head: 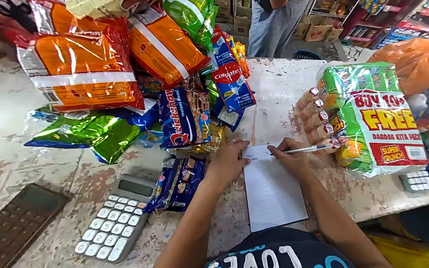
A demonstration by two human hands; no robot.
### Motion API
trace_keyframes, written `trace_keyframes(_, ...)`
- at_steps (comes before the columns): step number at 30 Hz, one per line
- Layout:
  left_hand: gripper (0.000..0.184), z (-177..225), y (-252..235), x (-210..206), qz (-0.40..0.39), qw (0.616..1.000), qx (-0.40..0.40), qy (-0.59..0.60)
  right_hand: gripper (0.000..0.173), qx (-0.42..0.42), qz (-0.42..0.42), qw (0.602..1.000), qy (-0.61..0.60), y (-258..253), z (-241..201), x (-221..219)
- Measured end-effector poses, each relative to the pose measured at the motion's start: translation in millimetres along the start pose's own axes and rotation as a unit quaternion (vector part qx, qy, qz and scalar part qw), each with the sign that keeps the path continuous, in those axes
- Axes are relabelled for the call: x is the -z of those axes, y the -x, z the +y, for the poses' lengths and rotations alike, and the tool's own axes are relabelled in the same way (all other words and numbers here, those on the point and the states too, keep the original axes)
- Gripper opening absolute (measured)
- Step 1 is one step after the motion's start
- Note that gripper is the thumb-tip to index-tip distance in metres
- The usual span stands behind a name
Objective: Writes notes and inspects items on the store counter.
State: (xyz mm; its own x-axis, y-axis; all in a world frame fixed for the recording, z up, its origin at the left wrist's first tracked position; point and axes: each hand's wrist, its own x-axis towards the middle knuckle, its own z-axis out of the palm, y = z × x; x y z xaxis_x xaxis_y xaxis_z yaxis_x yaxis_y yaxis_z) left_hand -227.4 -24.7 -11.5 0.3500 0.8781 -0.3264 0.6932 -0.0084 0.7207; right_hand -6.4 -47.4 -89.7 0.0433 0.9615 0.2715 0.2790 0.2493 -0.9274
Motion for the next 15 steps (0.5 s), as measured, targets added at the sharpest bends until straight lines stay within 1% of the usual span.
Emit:
trace_keyframes(3, 0.040, -0.7, 0.4, -0.4, -0.008, 1.000, 0.010, -0.014, 0.024, 0.041, 0.004, 0.999, 0.002, 0.7, 10.9, -4.3)
trace_keyframes(6, 0.042, -3.1, 0.3, -1.7, -0.015, 0.999, 0.017, -0.028, 0.025, 0.047, -0.003, 0.998, 0.030, 1.9, 10.9, -6.9)
trace_keyframes(10, 0.045, -11.2, 0.4, -6.0, -0.004, 0.999, -0.003, -0.040, 0.026, 0.072, -0.011, 0.996, 0.049, 2.6, 12.9, -9.1)
trace_keyframes(15, 0.046, -9.7, 2.2, -5.8, -0.007, 0.999, 0.004, -0.046, 0.025, 0.073, -0.017, 0.995, 0.068, 2.9, 8.7, -9.3)
